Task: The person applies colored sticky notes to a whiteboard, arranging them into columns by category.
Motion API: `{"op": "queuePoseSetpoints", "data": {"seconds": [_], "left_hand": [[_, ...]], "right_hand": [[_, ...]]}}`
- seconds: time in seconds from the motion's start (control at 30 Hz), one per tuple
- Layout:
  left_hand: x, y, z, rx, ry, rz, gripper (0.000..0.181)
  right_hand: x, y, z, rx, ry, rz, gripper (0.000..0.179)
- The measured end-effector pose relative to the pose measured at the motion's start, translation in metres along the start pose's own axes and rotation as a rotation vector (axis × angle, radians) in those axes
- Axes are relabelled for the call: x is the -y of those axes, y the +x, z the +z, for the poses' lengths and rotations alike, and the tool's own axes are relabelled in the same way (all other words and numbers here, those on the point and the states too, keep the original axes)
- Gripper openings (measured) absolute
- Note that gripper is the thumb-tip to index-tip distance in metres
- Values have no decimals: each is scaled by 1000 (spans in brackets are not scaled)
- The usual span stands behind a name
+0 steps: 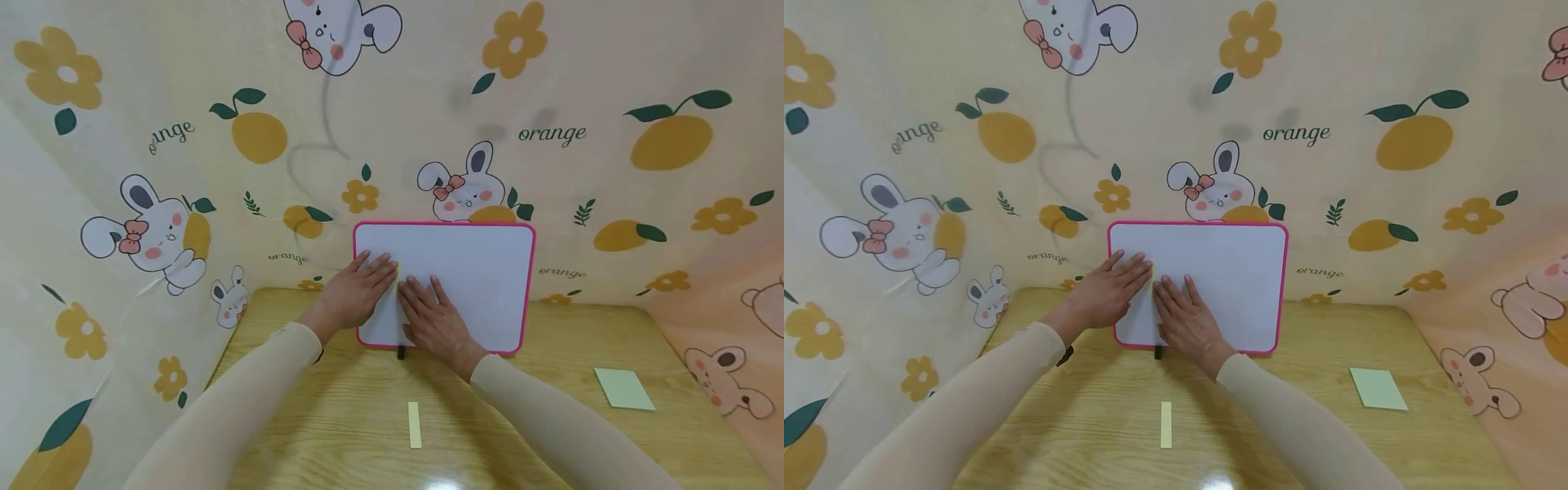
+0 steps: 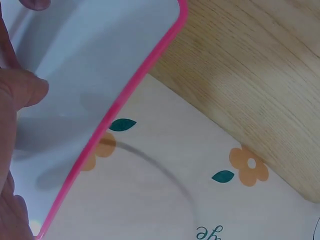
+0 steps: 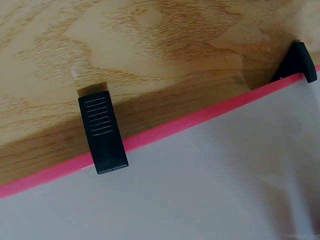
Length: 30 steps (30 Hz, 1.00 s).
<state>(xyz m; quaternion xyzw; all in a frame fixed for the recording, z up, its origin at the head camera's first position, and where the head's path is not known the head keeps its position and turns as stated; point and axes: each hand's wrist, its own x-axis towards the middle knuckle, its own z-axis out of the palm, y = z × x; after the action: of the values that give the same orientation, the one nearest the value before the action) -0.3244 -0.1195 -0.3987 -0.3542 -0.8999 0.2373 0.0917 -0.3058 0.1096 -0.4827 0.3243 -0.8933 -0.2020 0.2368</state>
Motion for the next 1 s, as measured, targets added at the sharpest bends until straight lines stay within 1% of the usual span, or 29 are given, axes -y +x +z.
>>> {"op": "queuePoseSetpoints", "data": {"seconds": [0.13, 0.33, 0.4, 0.57, 0.7, 0.8, 0.87, 0.93, 1.0], "left_hand": [[2, -2, -1, -11, 7, 4, 69], [0, 2, -2, -37, 13, 47, 72], [2, 2, 0, -40, 9, 48, 71], [11, -6, 6, -25, 21, 27, 67], [14, -10, 8, -48, 43, 33, 65], [11, -7, 6, -74, 34, 54, 66], [8, -3, 5, -79, 22, 64, 67], [6, 0, 3, -77, 13, 65, 69], [6, 2, 2, -72, 10, 50, 68]], "right_hand": [[1, 1, -1, 4, 4, -11, 75], [2, -1, -1, 5, -6, -14, 75], [2, -1, 0, 6, -5, -16, 75], [2, -4, 0, 35, -15, -36, 74], [1, -5, -1, 55, -26, -44, 75], [2, -6, -1, 49, -10, -43, 74], [2, -6, 0, 40, 6, -42, 74], [3, -7, 0, 35, 21, -40, 74], [4, -6, 0, 33, 29, -38, 74]]}}
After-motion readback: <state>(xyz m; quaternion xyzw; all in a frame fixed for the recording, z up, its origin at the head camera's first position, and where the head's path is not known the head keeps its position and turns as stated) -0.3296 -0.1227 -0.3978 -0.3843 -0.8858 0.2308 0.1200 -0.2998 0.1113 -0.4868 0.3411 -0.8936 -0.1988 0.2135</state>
